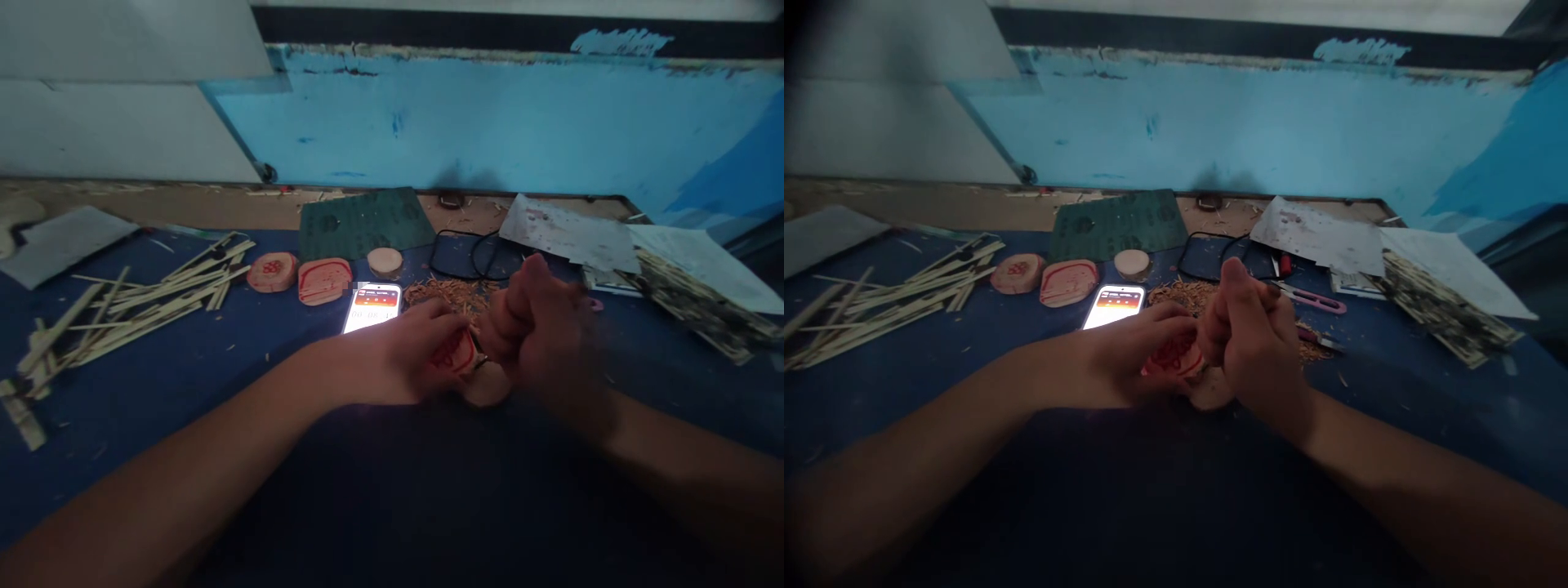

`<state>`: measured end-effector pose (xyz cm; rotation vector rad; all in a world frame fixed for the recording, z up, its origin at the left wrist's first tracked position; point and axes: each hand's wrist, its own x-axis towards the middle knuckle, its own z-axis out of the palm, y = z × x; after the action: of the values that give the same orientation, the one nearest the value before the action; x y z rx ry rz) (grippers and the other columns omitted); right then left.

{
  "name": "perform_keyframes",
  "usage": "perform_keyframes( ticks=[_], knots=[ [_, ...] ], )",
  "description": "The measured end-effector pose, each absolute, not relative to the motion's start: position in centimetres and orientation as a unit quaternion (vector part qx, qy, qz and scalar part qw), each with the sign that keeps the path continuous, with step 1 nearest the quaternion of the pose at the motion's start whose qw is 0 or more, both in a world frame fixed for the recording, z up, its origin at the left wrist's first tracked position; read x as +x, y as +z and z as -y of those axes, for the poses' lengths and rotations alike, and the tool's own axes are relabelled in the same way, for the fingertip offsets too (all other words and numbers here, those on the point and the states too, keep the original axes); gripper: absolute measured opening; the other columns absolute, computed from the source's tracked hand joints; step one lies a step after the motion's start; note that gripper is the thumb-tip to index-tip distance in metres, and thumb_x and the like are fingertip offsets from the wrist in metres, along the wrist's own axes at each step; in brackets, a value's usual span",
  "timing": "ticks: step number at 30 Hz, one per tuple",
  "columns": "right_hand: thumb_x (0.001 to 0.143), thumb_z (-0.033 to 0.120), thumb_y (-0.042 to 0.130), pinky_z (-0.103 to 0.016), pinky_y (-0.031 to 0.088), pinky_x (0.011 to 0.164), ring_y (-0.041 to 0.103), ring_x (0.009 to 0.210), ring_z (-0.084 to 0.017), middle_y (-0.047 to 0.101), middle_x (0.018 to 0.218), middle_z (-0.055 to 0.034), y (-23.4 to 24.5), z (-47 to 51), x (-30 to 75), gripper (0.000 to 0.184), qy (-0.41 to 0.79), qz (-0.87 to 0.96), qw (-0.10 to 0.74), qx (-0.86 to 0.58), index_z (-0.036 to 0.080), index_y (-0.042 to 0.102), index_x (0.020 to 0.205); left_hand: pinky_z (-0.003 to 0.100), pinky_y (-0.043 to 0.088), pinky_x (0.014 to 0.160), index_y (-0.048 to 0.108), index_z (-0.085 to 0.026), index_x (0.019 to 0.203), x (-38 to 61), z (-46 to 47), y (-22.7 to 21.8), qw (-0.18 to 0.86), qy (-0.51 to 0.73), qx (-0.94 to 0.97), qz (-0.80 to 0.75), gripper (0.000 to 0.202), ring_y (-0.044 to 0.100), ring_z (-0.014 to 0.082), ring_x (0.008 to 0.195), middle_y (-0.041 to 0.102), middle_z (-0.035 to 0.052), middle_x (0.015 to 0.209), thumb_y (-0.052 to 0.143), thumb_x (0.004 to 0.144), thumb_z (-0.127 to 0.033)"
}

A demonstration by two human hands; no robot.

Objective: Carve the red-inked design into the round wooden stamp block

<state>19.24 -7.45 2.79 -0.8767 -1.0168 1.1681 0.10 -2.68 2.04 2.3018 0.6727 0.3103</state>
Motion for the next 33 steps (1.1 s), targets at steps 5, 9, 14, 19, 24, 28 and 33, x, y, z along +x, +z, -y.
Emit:
perform_keyframes(
  ticks=[5, 9, 14, 19, 24, 28, 33],
  knots=[
    [0.103, 0.065, 0.075, -0.033, 0.018, 0.041, 0.024, 0.043, -0.011, 0.027, 0.053, 0.0067, 2.8, 7.7, 19.5, 0.070, 0.535, 0.442, 0.617, -0.371, 0.025, 0.039, 0.057, 0.043, 0.059, 0.097, 0.071, -0.027, 0.124, 0.1, 2.6, 2.1, 0.362, 0.094, 0.890, -0.261, 0.030, 0.066, 0.0274, 0.112, 0.064, 0.0098, 0.131, 0.075, 0.100, -0.044],
    [0.105, 0.065, 0.071, -0.035, 0.020, 0.041, 0.024, 0.043, -0.012, 0.029, 0.051, 0.0057, 2.5, 8.3, 19.5, 0.069, 0.528, 0.470, 0.620, -0.342, 0.025, 0.043, 0.056, 0.042, 0.059, 0.096, 0.070, -0.025, 0.127, 0.2, 2.8, 2.4, 0.357, 0.085, 0.892, -0.263, 0.030, 0.065, 0.0270, 0.111, 0.062, 0.0107, 0.131, 0.072, 0.102, -0.042],
    [0.104, 0.068, 0.070, -0.036, 0.022, 0.042, 0.027, 0.043, -0.013, 0.033, 0.050, 0.0036, 2.5, 8.9, 19.6, 0.069, 0.503, 0.499, 0.608, -0.359, 0.025, 0.047, 0.055, 0.043, 0.059, 0.095, 0.068, -0.025, 0.130, 0.1, 2.8, 2.5, 0.369, 0.095, 0.887, -0.261, 0.034, 0.066, 0.0271, 0.110, 0.062, 0.0117, 0.133, 0.074, 0.101, -0.041],
    [0.103, 0.068, 0.072, -0.036, 0.021, 0.041, 0.026, 0.042, -0.013, 0.032, 0.049, 0.0041, 2.5, 8.7, 19.5, 0.070, 0.517, 0.476, 0.604, -0.375, 0.025, 0.044, 0.055, 0.043, 0.060, 0.094, 0.069, -0.025, 0.128, 0.2, 2.8, 2.4, 0.372, 0.090, 0.883, -0.271, 0.033, 0.066, 0.0271, 0.110, 0.063, 0.0110, 0.132, 0.074, 0.100, -0.041],
    [0.101, 0.063, 0.076, -0.037, 0.022, 0.040, 0.028, 0.041, -0.013, 0.033, 0.048, 0.0036, 3.0, 8.6, 19.0, 0.070, 0.507, 0.453, 0.624, -0.383, 0.026, 0.044, 0.052, 0.045, 0.059, 0.099, 0.067, -0.025, 0.131, 0.4, 2.9, 2.5, 0.366, 0.074, 0.882, -0.287, 0.036, 0.067, 0.0295, 0.119, 0.061, 0.0120, 0.139, 0.072, 0.100, -0.044],
    [0.106, 0.059, 0.071, -0.037, 0.024, 0.041, 0.032, 0.042, -0.013, 0.036, 0.048, 0.0025, 2.8, 9.2, 19.2, 0.068, 0.491, 0.479, 0.616, -0.386, 0.025, 0.046, 0.053, 0.045, 0.058, 0.101, 0.067, -0.025, 0.133, 0.3, 3.0, 2.6, 0.363, 0.072, 0.884, -0.285, 0.036, 0.066, 0.0307, 0.124, 0.061, 0.0115, 0.139, 0.073, 0.100, -0.040],
    [0.107, 0.056, 0.072, -0.033, 0.025, 0.039, 0.042, 0.045, -0.014, 0.048, 0.056, 0.0000, 2.1, 9.9, 19.4, 0.060, 0.512, 0.522, 0.552, -0.401, 0.025, 0.054, 0.058, 0.044, 0.059, 0.098, 0.067, -0.025, 0.124, 0.3, 3.0, 2.6, 0.382, 0.088, 0.877, -0.278, 0.029, 0.067, 0.0287, 0.116, 0.062, 0.0119, 0.136, 0.072, 0.101, -0.042]
  ],
)
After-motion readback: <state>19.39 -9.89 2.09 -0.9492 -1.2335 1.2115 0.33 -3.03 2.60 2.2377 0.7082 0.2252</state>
